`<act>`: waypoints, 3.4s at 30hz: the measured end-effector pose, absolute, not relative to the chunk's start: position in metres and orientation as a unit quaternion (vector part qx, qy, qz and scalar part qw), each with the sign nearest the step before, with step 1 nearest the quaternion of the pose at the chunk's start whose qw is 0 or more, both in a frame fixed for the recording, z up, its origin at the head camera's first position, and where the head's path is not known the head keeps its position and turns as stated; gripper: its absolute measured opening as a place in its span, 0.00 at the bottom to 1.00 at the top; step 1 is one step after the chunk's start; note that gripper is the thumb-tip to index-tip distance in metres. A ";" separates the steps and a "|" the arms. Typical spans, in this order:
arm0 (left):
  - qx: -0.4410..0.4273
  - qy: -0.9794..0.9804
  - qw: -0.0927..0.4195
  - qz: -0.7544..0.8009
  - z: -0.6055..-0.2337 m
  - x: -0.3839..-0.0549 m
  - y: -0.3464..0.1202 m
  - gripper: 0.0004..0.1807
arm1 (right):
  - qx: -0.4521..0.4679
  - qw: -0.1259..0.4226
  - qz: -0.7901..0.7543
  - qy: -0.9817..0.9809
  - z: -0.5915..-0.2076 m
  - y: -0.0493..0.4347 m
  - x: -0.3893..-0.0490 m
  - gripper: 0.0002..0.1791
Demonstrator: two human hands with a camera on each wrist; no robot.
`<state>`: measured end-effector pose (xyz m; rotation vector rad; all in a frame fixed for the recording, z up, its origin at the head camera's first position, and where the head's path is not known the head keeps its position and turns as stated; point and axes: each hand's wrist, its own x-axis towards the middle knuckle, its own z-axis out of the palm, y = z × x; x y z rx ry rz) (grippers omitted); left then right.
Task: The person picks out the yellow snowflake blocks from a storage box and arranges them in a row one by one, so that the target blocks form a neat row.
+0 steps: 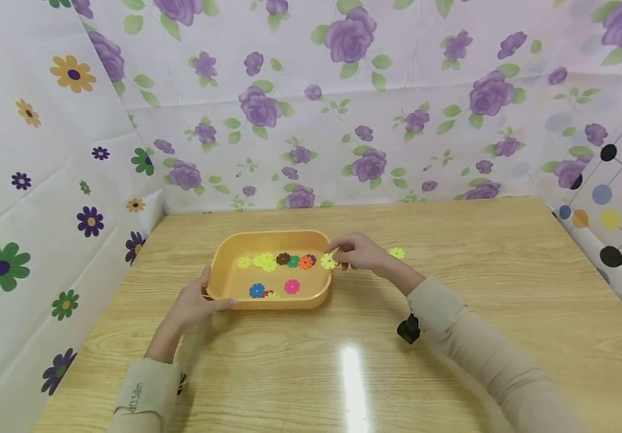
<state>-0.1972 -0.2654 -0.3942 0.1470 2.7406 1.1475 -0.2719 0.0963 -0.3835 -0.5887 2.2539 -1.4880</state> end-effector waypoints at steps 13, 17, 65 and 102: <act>0.047 0.914 0.085 0.394 -0.395 -0.196 -0.266 0.61 | -0.183 0.183 -0.522 0.812 -0.387 0.124 -0.274 0.16; 0.050 0.915 0.082 0.392 -0.396 -0.197 -0.266 0.60 | -0.175 0.181 -0.510 0.823 -0.389 0.135 -0.276 0.16; 0.043 0.923 0.085 0.374 -0.392 -0.197 -0.264 0.61 | -0.094 0.139 -0.445 0.880 -0.396 0.239 -0.299 0.17; 0.039 0.917 0.091 0.386 -0.394 -0.198 -0.266 0.61 | -0.056 0.093 -0.475 0.873 -0.394 0.231 -0.299 0.18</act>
